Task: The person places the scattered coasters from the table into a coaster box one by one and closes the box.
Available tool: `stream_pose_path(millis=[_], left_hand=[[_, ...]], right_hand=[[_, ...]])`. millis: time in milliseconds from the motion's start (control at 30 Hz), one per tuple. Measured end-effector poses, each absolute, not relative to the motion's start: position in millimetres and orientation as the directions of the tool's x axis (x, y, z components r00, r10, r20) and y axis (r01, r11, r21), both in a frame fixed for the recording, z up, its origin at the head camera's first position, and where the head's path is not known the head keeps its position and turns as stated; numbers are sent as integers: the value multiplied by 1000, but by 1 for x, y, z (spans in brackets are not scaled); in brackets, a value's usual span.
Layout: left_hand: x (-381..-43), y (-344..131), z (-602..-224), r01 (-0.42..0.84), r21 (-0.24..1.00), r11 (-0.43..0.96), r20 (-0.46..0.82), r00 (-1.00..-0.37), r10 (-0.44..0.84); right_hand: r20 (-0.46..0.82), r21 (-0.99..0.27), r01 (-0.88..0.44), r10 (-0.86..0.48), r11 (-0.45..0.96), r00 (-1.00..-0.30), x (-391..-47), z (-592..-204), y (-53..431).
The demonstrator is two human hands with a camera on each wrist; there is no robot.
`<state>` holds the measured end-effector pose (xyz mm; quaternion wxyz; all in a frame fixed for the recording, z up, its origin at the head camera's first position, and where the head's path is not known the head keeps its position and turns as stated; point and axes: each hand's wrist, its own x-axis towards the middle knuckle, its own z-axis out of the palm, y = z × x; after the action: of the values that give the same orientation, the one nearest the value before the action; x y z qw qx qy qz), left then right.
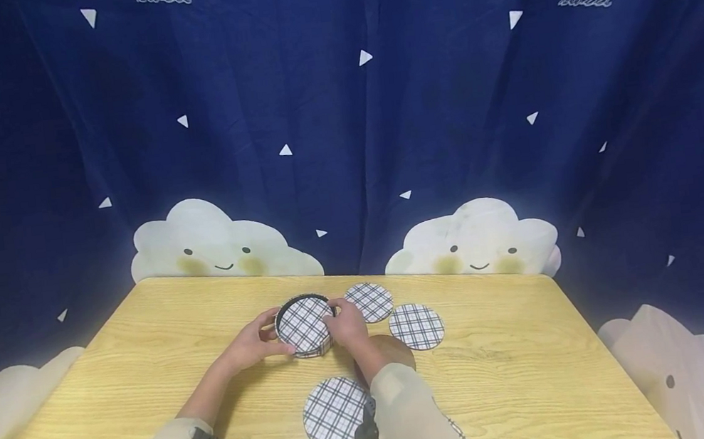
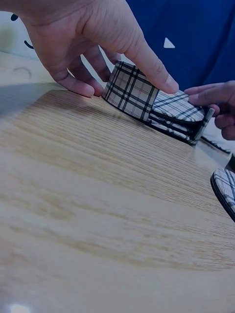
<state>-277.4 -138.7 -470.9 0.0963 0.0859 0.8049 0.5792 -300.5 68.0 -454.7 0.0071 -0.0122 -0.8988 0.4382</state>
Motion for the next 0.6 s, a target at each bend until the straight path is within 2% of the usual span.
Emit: stream_pose_path(millis=[433,600], left_hand=[[-276,-138,-468,25,955,297,-54,-966,253],[-275,-138,-467,27,944,329,-55,-970,237]], right_hand=[[42,-800,-37,-6,599,-999,-303,-452,79],[121,-794,-118,-36,597,-992,-305,-447,93]])
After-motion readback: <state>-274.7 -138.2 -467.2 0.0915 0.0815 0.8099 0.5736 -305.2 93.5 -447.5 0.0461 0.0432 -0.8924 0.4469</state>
